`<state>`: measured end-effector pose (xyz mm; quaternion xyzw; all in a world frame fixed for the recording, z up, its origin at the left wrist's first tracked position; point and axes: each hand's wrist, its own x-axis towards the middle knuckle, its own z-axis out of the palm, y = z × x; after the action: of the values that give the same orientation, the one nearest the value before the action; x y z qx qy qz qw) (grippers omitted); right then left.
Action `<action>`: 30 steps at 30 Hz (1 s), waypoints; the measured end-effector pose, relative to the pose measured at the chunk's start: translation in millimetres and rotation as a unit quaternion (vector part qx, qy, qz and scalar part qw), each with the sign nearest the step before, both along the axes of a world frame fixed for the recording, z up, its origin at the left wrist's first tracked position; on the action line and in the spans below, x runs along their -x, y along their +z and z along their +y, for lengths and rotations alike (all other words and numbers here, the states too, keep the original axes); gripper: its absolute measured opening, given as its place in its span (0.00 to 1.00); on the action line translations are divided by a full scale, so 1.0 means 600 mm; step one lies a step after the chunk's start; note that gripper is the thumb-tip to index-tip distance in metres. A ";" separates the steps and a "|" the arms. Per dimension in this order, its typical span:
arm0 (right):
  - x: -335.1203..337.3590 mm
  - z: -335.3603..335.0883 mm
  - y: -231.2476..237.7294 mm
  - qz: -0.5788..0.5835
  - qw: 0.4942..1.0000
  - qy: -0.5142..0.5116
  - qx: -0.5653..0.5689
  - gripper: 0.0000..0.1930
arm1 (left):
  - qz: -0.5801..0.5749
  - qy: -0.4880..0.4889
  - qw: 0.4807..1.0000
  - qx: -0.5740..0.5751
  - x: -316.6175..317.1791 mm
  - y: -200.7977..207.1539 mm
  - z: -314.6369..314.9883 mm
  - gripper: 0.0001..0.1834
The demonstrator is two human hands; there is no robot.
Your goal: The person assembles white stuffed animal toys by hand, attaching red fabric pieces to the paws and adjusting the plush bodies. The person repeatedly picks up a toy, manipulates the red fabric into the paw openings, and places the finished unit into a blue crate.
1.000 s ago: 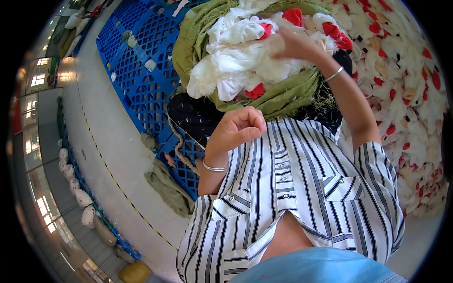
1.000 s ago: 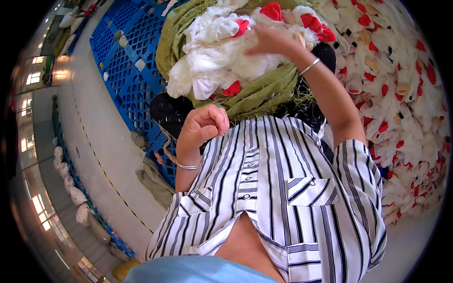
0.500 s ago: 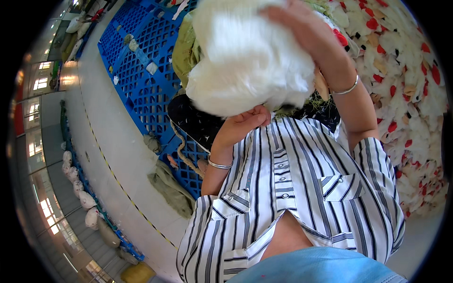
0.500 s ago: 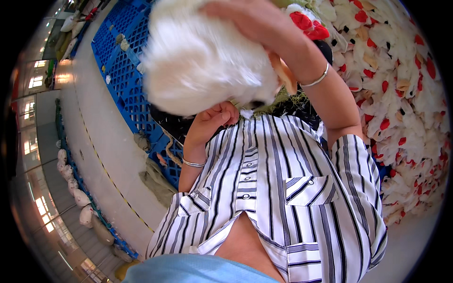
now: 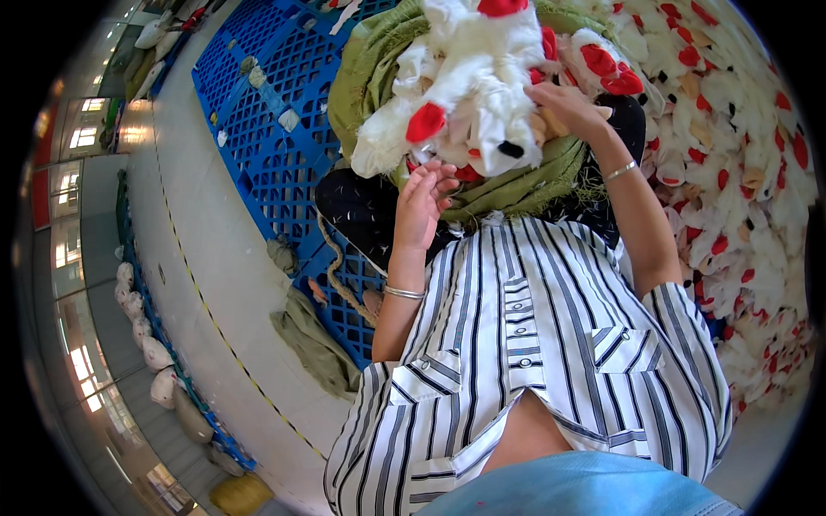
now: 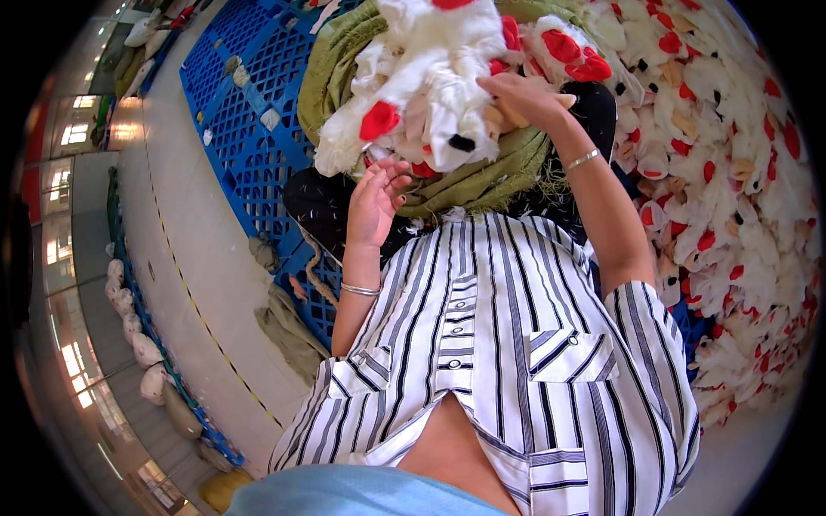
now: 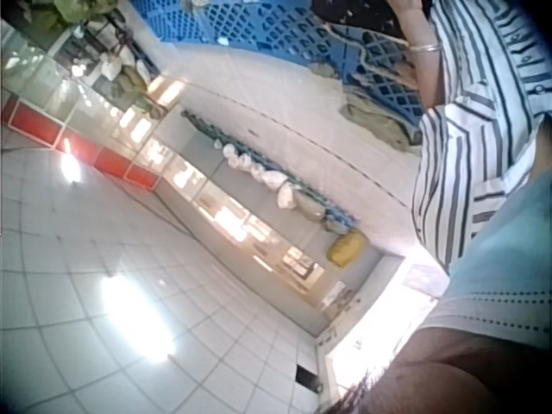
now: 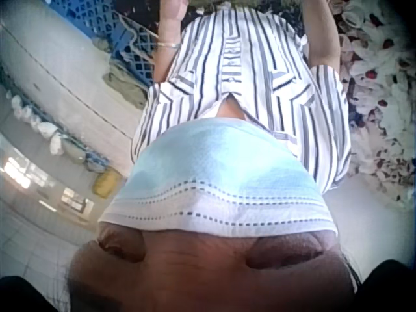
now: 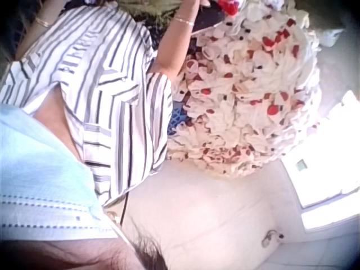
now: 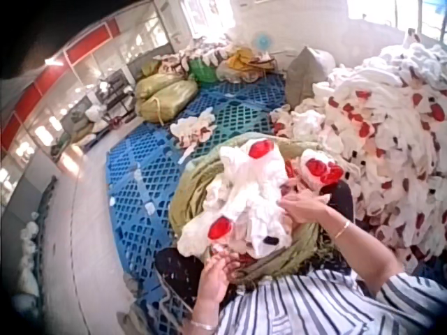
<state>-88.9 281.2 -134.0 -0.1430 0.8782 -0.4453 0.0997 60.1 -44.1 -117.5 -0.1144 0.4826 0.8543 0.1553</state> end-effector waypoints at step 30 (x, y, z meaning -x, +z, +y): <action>-0.104 -0.156 0.183 -0.200 0.797 0.050 0.567 0.16 | 0.255 -0.121 0.959 0.038 0.019 0.075 0.118 0.41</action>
<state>-26.2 187.4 -24.2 -0.1257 0.4205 -0.8769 0.1961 49.0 26.6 -72.7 0.1608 0.5482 0.8112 0.1247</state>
